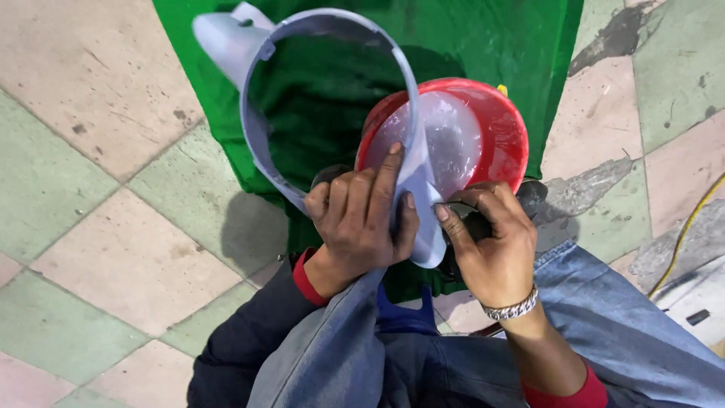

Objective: Wet sanding a plastic motorcycle component using sandpaper and a bucket of water to smooth the surface.

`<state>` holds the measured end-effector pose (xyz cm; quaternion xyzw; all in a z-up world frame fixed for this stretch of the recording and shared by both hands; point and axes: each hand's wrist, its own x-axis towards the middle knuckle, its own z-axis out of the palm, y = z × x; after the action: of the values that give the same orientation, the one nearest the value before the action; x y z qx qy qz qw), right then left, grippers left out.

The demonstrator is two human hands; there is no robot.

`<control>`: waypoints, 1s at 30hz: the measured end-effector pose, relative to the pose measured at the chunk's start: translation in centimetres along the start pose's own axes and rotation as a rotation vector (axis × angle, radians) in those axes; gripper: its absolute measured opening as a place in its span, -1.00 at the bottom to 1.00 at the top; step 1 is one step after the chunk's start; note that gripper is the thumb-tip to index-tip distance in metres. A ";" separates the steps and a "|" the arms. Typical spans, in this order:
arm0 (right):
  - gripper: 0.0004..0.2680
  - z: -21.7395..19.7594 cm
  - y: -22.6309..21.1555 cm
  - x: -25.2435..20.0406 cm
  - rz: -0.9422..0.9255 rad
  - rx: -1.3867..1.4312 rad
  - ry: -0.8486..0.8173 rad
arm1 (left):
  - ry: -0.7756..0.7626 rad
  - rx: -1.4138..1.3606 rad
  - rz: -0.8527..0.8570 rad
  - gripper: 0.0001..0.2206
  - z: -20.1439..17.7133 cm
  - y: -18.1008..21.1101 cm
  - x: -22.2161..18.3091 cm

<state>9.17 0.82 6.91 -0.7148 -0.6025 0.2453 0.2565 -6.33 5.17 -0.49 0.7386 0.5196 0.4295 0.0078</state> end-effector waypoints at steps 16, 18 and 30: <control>-0.89 2.0 2.0 0.3 -0.076 0.187 0.146 | 0.145 0.091 0.052 -0.60 1.5 0.7 -0.2; -0.89 1.8 2.4 -0.6 -0.045 0.182 0.128 | 0.141 0.093 0.039 -0.60 1.5 0.5 -0.3; -0.89 2.4 0.8 0.6 -0.009 0.190 0.163 | 0.121 0.054 0.056 -0.61 1.1 -0.2 -0.7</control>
<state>8.31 1.48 4.56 -0.7021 -0.5569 0.2415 0.3722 -5.90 5.19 -1.71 0.7254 0.5098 0.4592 -0.0553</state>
